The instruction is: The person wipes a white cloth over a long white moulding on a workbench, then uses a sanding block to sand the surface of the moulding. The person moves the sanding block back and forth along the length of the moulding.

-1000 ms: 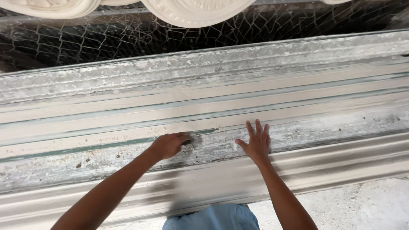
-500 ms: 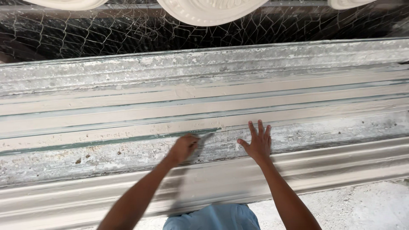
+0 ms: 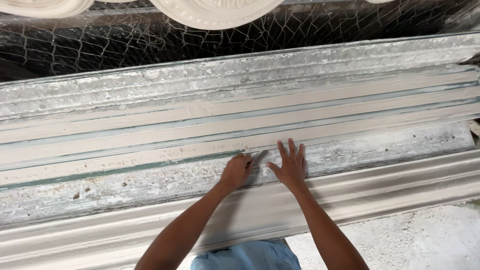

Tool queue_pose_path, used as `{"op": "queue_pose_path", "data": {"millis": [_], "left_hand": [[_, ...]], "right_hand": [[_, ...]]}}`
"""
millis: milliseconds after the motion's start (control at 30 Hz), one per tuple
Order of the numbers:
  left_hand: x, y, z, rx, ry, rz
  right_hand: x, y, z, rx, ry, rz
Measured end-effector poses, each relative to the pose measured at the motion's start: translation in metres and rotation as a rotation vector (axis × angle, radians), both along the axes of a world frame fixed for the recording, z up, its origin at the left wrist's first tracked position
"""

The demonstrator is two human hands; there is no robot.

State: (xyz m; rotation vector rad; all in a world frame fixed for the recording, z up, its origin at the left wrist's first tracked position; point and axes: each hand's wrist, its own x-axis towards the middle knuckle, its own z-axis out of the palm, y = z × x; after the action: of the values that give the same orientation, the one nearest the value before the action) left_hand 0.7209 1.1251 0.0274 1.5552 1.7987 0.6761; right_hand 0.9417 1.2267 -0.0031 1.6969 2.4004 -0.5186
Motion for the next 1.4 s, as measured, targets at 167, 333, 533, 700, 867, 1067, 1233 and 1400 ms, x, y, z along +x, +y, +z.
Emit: {"op": "queue_pose_path", "data": {"millis": [167, 333, 533, 700, 867, 1067, 1233, 1400], "left_hand": [[-0.030, -0.018, 0.004, -0.268, 0.299, -0.131], [-0.068, -0.030, 0.005, -0.011, 0.786, -0.396], [-0.074, -0.016, 0.026, -0.364, 0.900, -0.669], [-0.012, 0.032, 0.018, -0.162, 0.809, -0.638], [-0.034, 0.021, 0.029, -0.225, 0.739, -0.638], [-0.030, 0.029, 0.035, -0.303, 0.762, -0.673], [0.017, 0.060, 0.012, -0.131, 0.663, -0.660], [-0.032, 0.031, 0.043, -0.200, 0.713, -0.676]], "right_hand": [[0.054, 0.035, -0.004, 0.112, 0.003, 0.100], [0.097, 0.064, -0.003, 0.112, 0.032, 0.033], [0.097, 0.064, -0.004, 0.079, 0.066, 0.030], [0.095, 0.063, 0.000, 0.057, 0.089, 0.004], [0.098, 0.059, -0.001, 0.081, 0.097, -0.007], [0.097, 0.061, -0.007, 0.149, 0.117, 0.002], [0.100, 0.063, -0.002, 0.092, 0.043, -0.019], [0.097, 0.064, -0.007, 0.103, 0.073, -0.051]]}}
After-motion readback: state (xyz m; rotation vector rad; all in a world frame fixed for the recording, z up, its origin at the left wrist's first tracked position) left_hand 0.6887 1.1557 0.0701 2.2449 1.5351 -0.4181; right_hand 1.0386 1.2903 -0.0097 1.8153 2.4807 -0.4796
